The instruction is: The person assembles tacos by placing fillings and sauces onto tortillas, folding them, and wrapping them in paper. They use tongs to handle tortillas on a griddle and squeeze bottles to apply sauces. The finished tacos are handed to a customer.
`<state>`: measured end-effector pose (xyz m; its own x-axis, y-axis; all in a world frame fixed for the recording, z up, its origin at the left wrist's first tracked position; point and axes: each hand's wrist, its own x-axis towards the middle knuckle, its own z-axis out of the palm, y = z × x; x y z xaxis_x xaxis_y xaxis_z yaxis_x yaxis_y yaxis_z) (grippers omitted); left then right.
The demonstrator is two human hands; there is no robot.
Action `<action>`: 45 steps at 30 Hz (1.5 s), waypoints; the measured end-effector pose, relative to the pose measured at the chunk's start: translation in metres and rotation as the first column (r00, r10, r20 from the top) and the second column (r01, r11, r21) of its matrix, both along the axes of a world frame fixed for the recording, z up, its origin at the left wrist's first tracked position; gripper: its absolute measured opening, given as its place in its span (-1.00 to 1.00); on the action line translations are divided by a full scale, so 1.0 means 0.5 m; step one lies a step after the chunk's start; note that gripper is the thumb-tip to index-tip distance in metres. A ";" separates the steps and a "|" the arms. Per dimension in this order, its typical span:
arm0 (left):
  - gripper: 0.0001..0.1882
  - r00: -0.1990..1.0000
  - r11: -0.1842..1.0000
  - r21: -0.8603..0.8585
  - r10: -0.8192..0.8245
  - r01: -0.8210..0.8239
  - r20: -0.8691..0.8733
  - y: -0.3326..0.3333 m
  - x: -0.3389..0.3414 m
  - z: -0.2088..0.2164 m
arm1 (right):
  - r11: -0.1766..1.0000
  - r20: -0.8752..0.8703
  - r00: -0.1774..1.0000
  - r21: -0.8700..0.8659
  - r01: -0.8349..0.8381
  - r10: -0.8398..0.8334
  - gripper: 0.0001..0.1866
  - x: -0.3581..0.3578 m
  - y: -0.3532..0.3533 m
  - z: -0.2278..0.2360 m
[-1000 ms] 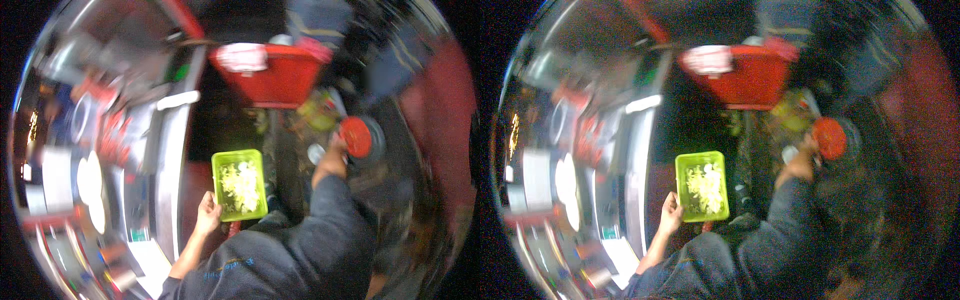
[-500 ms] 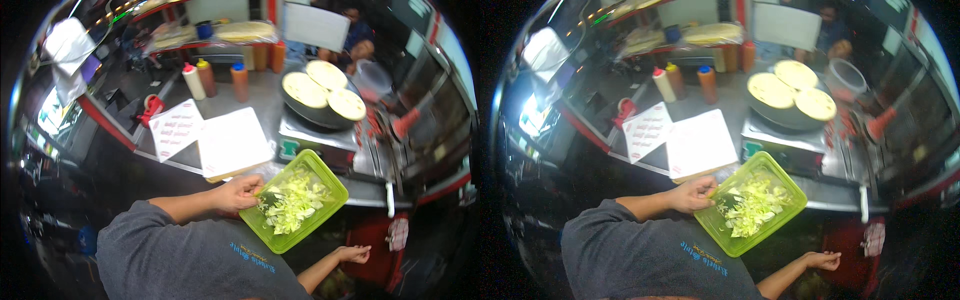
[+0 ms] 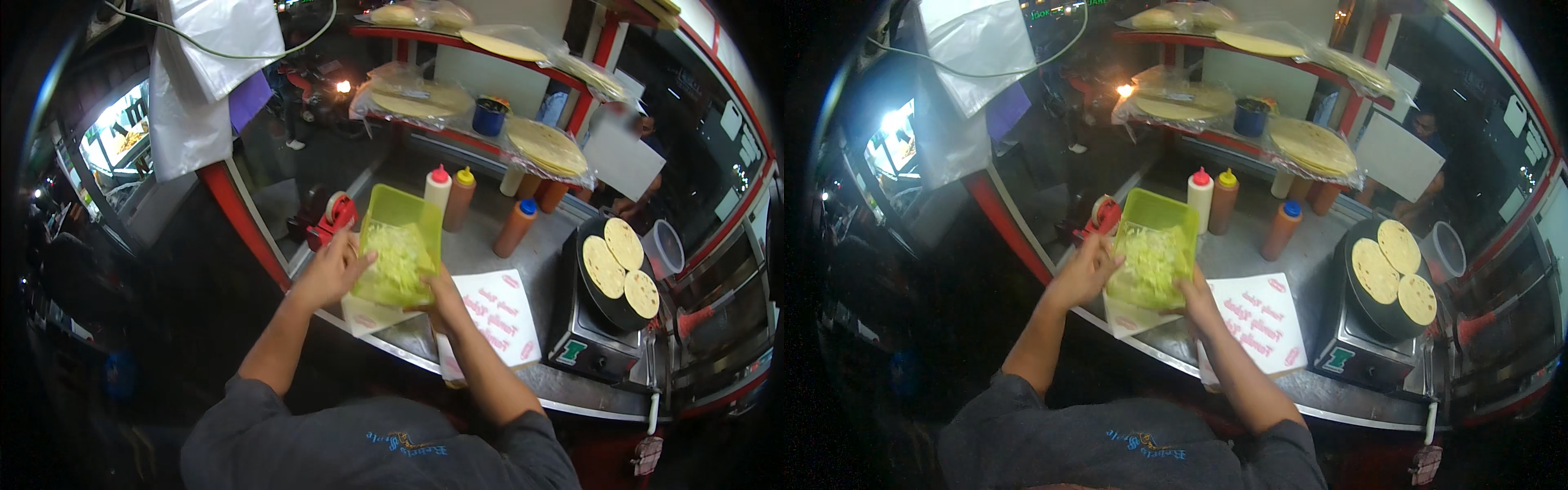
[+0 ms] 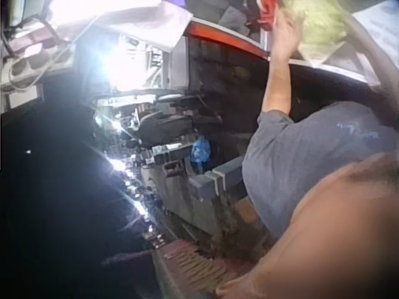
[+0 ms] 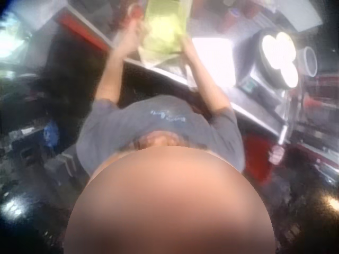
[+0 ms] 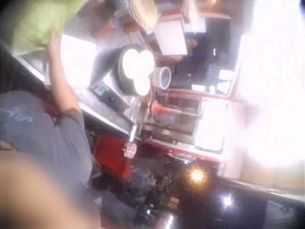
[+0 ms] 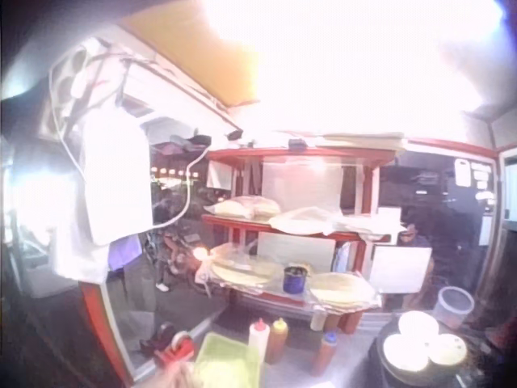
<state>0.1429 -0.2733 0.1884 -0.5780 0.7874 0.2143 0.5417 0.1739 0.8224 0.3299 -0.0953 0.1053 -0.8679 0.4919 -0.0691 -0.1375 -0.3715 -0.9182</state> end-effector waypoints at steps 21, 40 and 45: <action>-0.61 0.569 0.971 0.236 0.207 -0.023 -0.796 0.656 -0.324 0.350 | 0.774 0.177 0.982 0.612 -0.158 0.061 -0.73 0.032 -0.095 0.028; -0.54 0.710 0.783 -0.231 -0.342 0.577 0.615 -0.141 0.164 -0.155 | 0.267 -0.066 0.870 0.938 0.221 -0.488 -0.83 0.088 -0.171 0.047; -0.38 -0.231 0.928 0.304 -0.253 0.217 0.939 -0.162 0.214 -0.198 | 0.118 -0.027 0.942 0.991 0.070 -0.335 -0.85 0.029 -0.219 0.050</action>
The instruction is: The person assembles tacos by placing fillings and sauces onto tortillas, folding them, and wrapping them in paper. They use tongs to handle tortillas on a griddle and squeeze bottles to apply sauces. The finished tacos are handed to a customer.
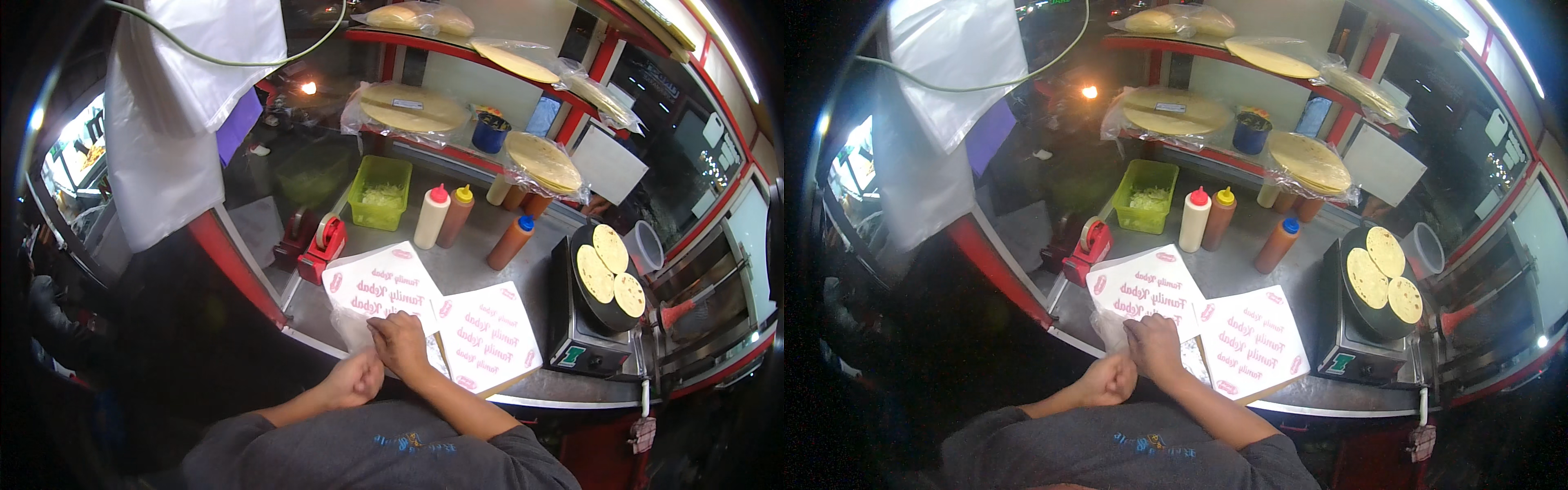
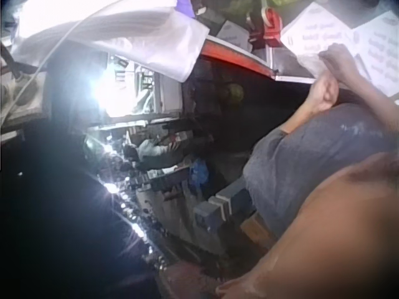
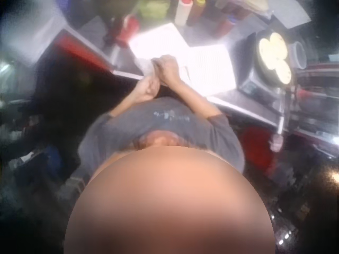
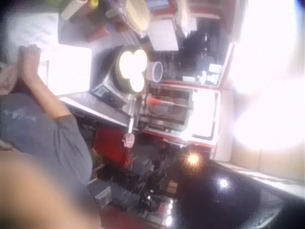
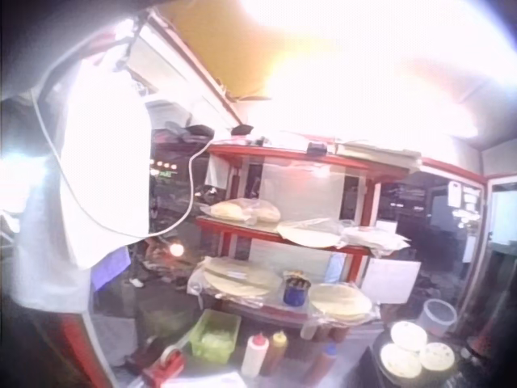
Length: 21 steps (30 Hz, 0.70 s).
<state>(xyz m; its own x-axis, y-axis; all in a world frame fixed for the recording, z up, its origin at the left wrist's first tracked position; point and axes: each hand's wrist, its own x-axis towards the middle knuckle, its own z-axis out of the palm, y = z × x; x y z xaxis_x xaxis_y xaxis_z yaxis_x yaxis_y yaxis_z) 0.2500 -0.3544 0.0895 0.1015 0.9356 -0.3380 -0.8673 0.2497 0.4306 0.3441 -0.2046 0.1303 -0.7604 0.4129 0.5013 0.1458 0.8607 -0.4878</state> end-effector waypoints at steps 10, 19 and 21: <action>-0.29 0.825 0.692 0.450 0.452 -0.565 0.340 0.199 -0.087 0.115 | 0.988 -0.445 0.895 0.150 0.033 0.038 -0.61 -0.039 0.010 0.084; -0.25 0.722 0.454 0.673 -0.089 -0.583 0.686 0.394 -0.102 0.211 | 0.943 -0.525 0.840 0.329 0.053 0.136 -0.67 -0.026 0.077 0.199; -0.27 0.842 0.517 0.697 0.094 -0.497 0.531 0.402 -0.107 0.202 | 0.948 -0.494 0.866 0.305 0.089 0.078 -0.70 -0.018 0.084 0.202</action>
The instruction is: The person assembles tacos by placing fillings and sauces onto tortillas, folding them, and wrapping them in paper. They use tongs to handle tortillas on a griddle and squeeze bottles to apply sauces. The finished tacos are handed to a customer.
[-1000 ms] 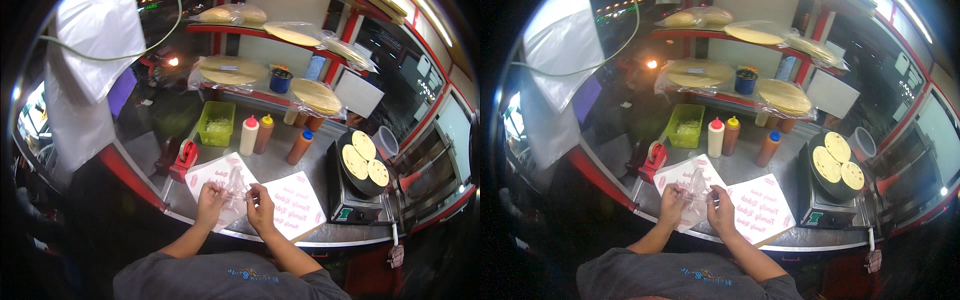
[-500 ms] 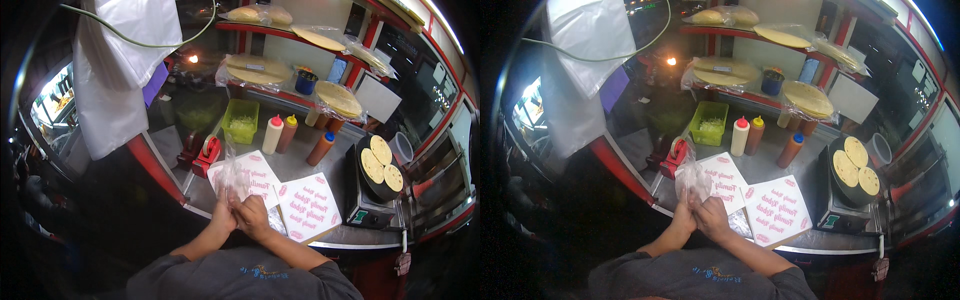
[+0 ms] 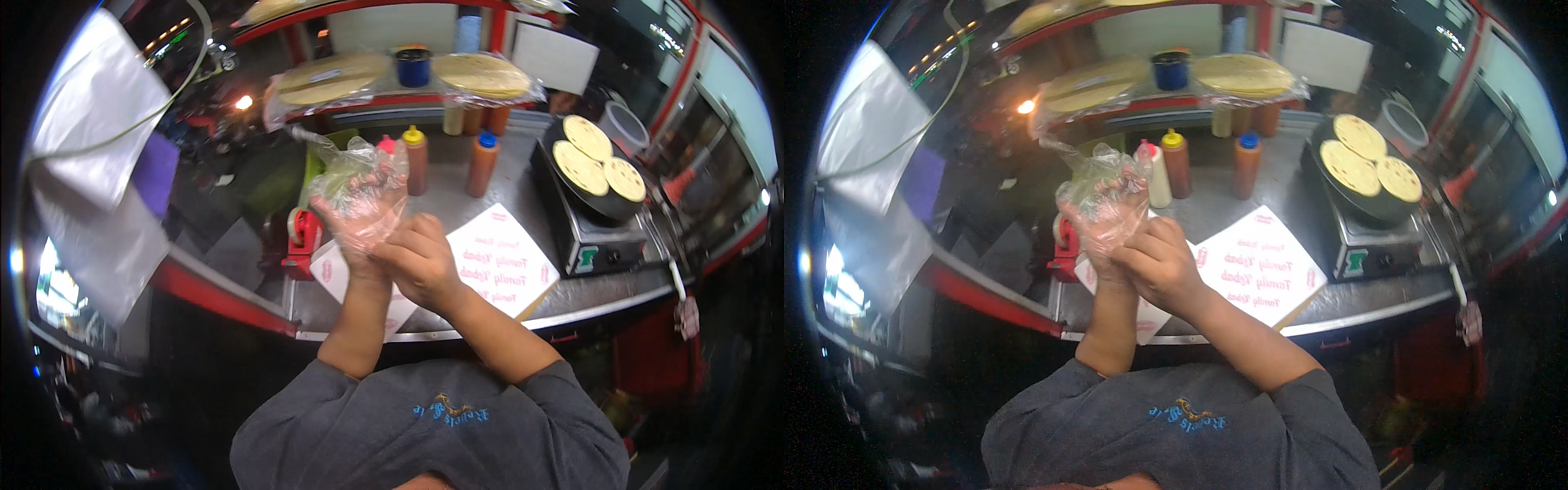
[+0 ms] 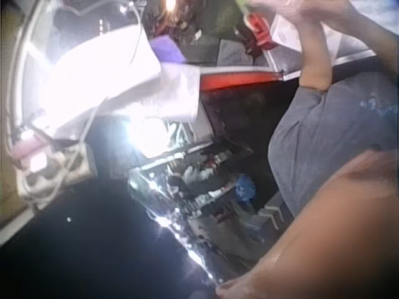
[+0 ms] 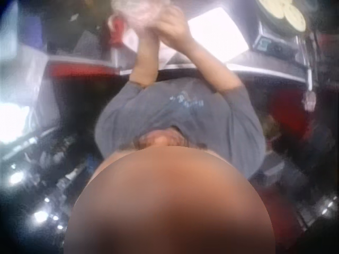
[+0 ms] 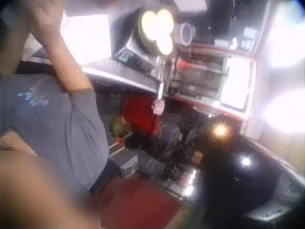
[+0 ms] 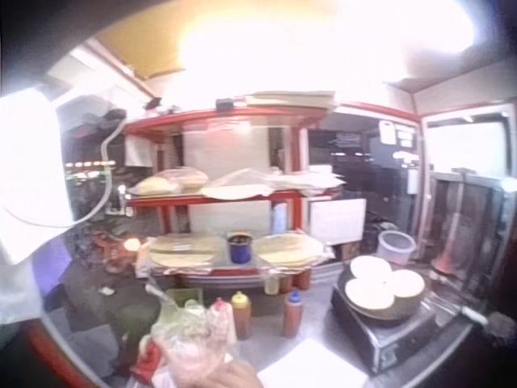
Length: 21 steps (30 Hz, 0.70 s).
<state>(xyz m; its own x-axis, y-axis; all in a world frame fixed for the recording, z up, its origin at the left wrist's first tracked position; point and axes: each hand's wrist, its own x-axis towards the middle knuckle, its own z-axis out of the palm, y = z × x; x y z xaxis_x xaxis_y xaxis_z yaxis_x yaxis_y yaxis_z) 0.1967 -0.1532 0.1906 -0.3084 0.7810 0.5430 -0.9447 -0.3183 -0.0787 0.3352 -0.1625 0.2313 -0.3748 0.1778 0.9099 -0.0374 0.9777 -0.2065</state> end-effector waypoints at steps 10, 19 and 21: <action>-0.08 0.918 0.952 -0.078 0.260 -0.295 -0.299 0.039 0.011 0.019 | 0.974 0.028 0.983 -0.140 -0.176 0.182 -0.71 0.023 0.025 -0.082; -0.12 0.858 0.862 -0.341 0.183 -0.375 -0.481 0.015 0.156 -0.018 | 0.928 0.039 0.946 -0.213 -0.305 0.320 -0.82 0.172 -0.011 -0.185; -0.10 0.852 0.870 -0.328 0.174 -0.368 -0.494 0.028 0.189 -0.033 | 0.923 0.113 0.936 -0.242 -0.300 0.334 -0.87 0.232 -0.020 -0.209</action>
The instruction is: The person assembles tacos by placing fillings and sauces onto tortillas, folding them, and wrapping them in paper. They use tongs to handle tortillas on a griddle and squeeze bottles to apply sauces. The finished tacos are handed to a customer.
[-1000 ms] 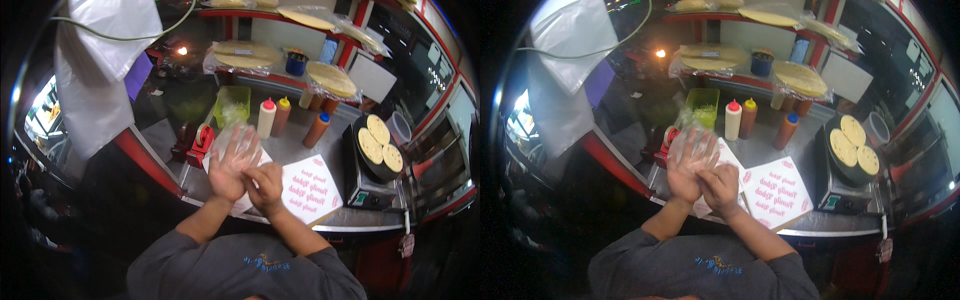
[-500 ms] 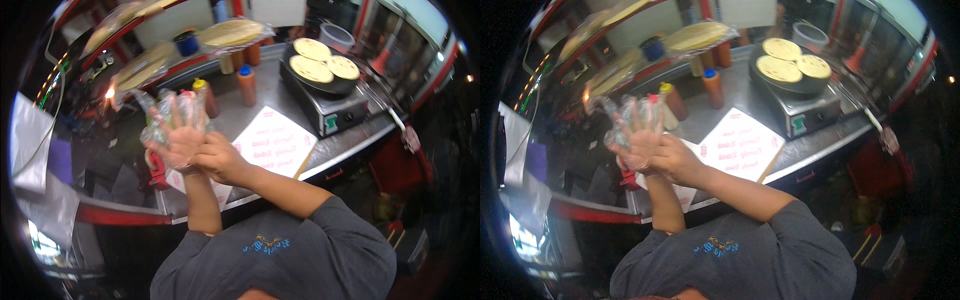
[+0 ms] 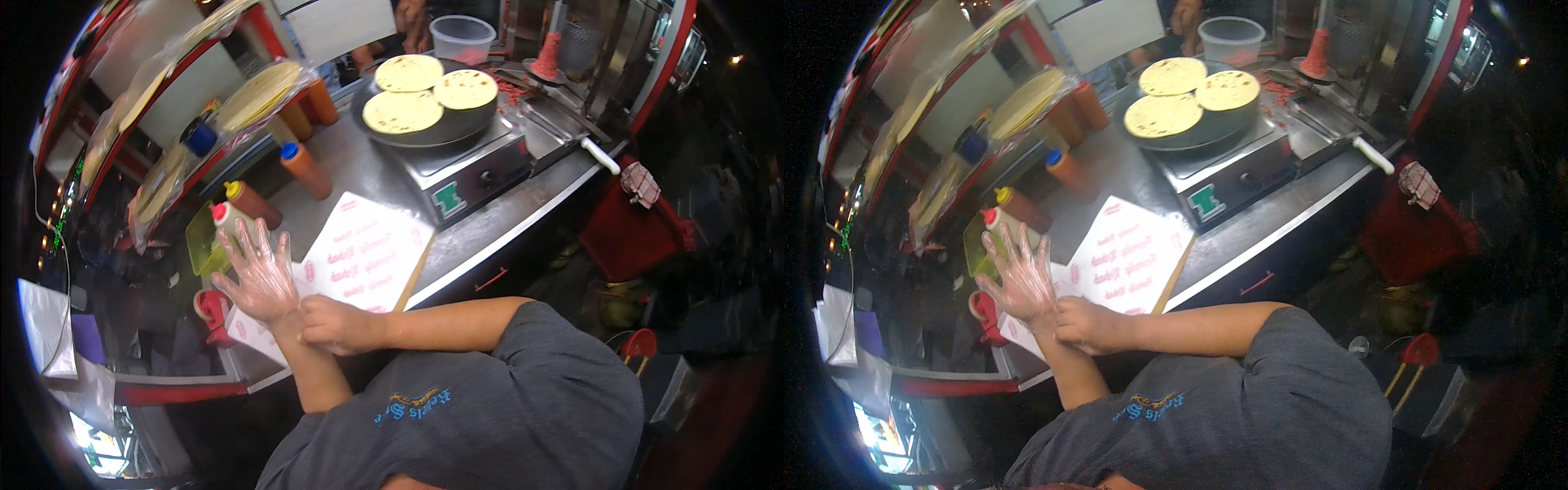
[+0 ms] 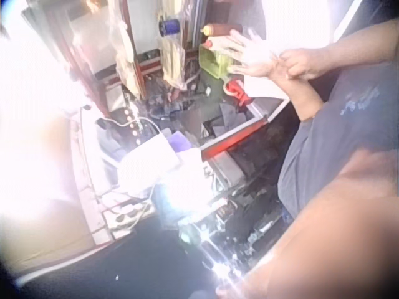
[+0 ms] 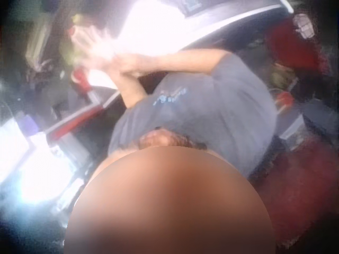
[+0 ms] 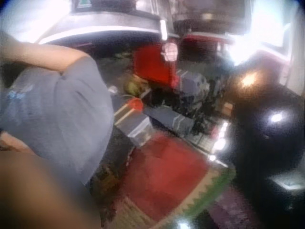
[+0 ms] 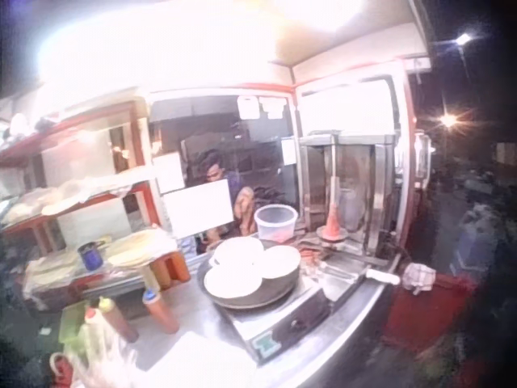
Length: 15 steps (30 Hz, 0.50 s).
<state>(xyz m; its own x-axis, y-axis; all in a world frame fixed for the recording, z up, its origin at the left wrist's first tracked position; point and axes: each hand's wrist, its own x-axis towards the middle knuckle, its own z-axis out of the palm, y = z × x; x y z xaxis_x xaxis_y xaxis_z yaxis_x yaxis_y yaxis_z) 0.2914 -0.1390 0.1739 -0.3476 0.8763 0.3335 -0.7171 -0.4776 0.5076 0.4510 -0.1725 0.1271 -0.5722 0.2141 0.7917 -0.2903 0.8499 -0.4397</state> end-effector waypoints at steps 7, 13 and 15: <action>-0.47 0.978 0.961 0.180 -0.201 0.209 -0.061 0.031 0.130 -0.015 | 0.902 -0.012 0.919 0.186 0.390 -0.395 -0.83 0.422 0.156 0.018; -0.48 0.661 0.805 -0.490 -0.571 0.335 -0.487 -0.120 0.439 -0.049 | -0.049 0.352 -0.184 0.357 0.933 -0.918 -0.69 1.032 0.543 0.057; -0.31 0.210 0.575 -0.698 -0.814 0.426 -0.542 -0.143 0.506 -0.056 | -0.054 0.561 -0.380 0.510 0.858 -0.736 -0.55 1.124 0.603 0.045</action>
<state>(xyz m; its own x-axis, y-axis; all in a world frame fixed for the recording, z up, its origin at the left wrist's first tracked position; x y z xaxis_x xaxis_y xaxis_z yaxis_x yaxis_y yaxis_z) 0.5444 -0.2106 0.1459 0.5937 0.7588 -0.2677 0.0924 0.2662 0.9595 1.0130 0.1288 0.1496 0.1282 0.9437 0.3048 0.9915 -0.1294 -0.0162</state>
